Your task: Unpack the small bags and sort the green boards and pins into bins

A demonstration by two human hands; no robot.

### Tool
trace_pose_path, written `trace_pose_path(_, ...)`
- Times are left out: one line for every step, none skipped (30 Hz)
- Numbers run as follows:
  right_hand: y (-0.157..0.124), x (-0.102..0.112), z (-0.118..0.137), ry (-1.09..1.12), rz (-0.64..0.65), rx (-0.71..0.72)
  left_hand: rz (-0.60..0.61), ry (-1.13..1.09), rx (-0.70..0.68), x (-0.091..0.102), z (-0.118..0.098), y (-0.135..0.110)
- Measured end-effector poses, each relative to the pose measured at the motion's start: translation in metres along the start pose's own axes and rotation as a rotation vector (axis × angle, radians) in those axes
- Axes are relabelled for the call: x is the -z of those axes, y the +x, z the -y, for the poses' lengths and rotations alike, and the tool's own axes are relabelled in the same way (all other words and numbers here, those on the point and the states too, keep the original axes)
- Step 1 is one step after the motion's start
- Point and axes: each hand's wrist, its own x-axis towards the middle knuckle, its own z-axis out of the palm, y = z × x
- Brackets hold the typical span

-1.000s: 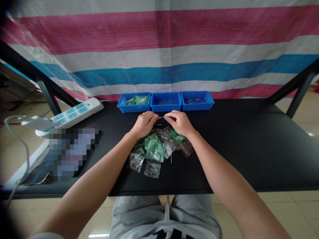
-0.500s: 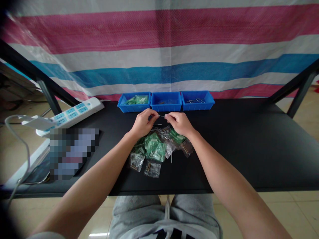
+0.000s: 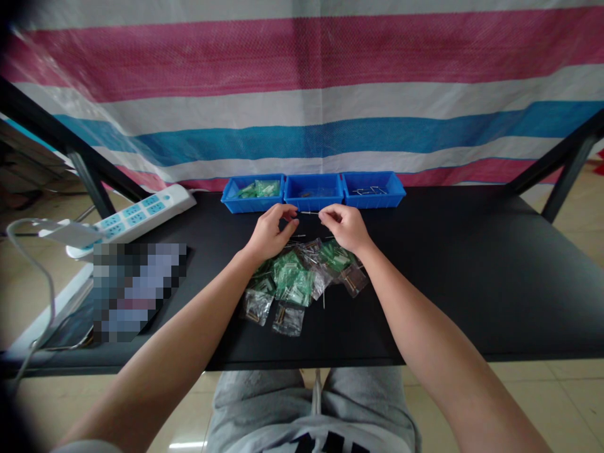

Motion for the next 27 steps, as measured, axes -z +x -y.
trace_pose_path(0.002, 0.002, -0.002, 0.042, -0.057, -0.016, 0.007, 0.007, 0.003, 0.000, 0.001, 0.000)
trace_pose_path(0.004, 0.004, -0.003, 0.093, -0.121, -0.035, 0.016, 0.015, 0.005, 0.000, 0.001, 0.000)
trace_pose_path(0.007, 0.007, -0.005, 0.154, -0.190, -0.060, 0.025, 0.021, 0.008, 0.000, 0.002, 0.000)
trace_pose_path(0.010, 0.009, -0.006, 0.227, -0.271, -0.092, 0.030, 0.025, 0.010, 0.000, 0.002, 0.000)
trace_pose_path(0.013, 0.012, -0.007, 0.298, -0.353, -0.132, 0.032, 0.029, 0.010, 0.000, 0.002, 0.000)
trace_pose_path(0.016, 0.015, -0.008, 0.362, -0.435, -0.178, 0.030, 0.031, 0.009, 0.001, 0.001, 0.000)
trace_pose_path(0.019, 0.018, -0.009, 0.416, -0.503, -0.232, 0.024, 0.032, 0.005, 0.001, 0.001, 0.000)
trace_pose_path(0.021, 0.020, -0.009, 0.464, -0.558, -0.290, 0.015, 0.032, 0.000, 0.001, 0.000, 0.000)
trace_pose_path(0.023, 0.023, -0.009, 0.507, -0.601, -0.352, 0.006, 0.032, -0.004, 0.001, 0.000, 0.000)
trace_pose_path(0.024, 0.025, -0.009, 0.549, -0.632, -0.414, -0.001, 0.031, -0.008, 0.001, 0.000, 0.000)
trace_pose_path(0.025, 0.027, -0.009, 0.589, -0.657, -0.472, -0.008, 0.029, -0.010, 0.001, 0.000, 0.000)
trace_pose_path(0.025, 0.029, -0.009, 0.627, -0.678, -0.521, -0.011, 0.027, -0.011, 0.001, 0.000, 0.000)
trace_pose_path(0.025, 0.030, -0.009, 0.663, -0.691, -0.561, -0.009, 0.025, -0.011, 0.001, 0.001, 0.000)
trace_pose_path(0.025, 0.031, -0.009, 0.693, -0.697, -0.588, -0.003, 0.024, -0.010, 0.000, 0.001, 0.000)
trace_pose_path(0.025, 0.031, -0.009, 0.716, -0.697, -0.604, 0.004, 0.023, -0.009, 0.000, 0.002, -0.001)
trace_pose_path(0.025, 0.032, -0.009, 0.732, -0.692, -0.608, 0.012, 0.021, -0.007, 0.000, 0.002, -0.001)
trace_pose_path(0.025, 0.032, -0.009, 0.739, -0.684, -0.602, 0.023, 0.020, -0.005, 0.000, 0.003, -0.001)
trace_pose_path(0.025, 0.032, -0.010, 0.740, -0.674, -0.587, 0.032, 0.019, -0.003, 0.000, 0.003, -0.001)
trace_pose_path(0.025, 0.032, -0.010, 0.737, -0.664, -0.568, 0.040, 0.018, -0.001, 0.000, 0.003, -0.001)
trace_pose_path(0.025, 0.032, -0.011, 0.730, -0.656, -0.546, 0.048, 0.018, 0.000, 0.000, 0.002, -0.001)
trace_pose_path(0.025, 0.032, -0.012, 0.722, -0.646, -0.525, 0.055, 0.020, 0.000, 0.000, 0.002, -0.001)
trace_pose_path(0.025, 0.033, -0.014, 0.709, -0.634, -0.506, 0.063, 0.022, 0.000, 0.000, 0.001, 0.000)
trace_pose_path(0.025, 0.033, -0.015, 0.690, -0.620, -0.491, 0.070, 0.026, 0.001, 0.001, 0.001, 0.000)
trace_pose_path(0.025, 0.033, -0.017, 0.666, -0.603, -0.477, 0.078, 0.030, 0.001, 0.001, 0.001, 0.000)
trace_pose_path(0.025, 0.033, -0.018, 0.639, -0.585, -0.463, 0.083, 0.034, 0.003, 0.001, 0.001, 0.001)
trace_pose_path(0.025, 0.032, -0.019, 0.613, -0.565, -0.450, 0.085, 0.037, 0.006, 0.001, 0.001, 0.001)
trace_pose_path(0.025, 0.032, -0.020, 0.589, -0.546, -0.436, 0.084, 0.041, 0.009, 0.000, 0.002, 0.001)
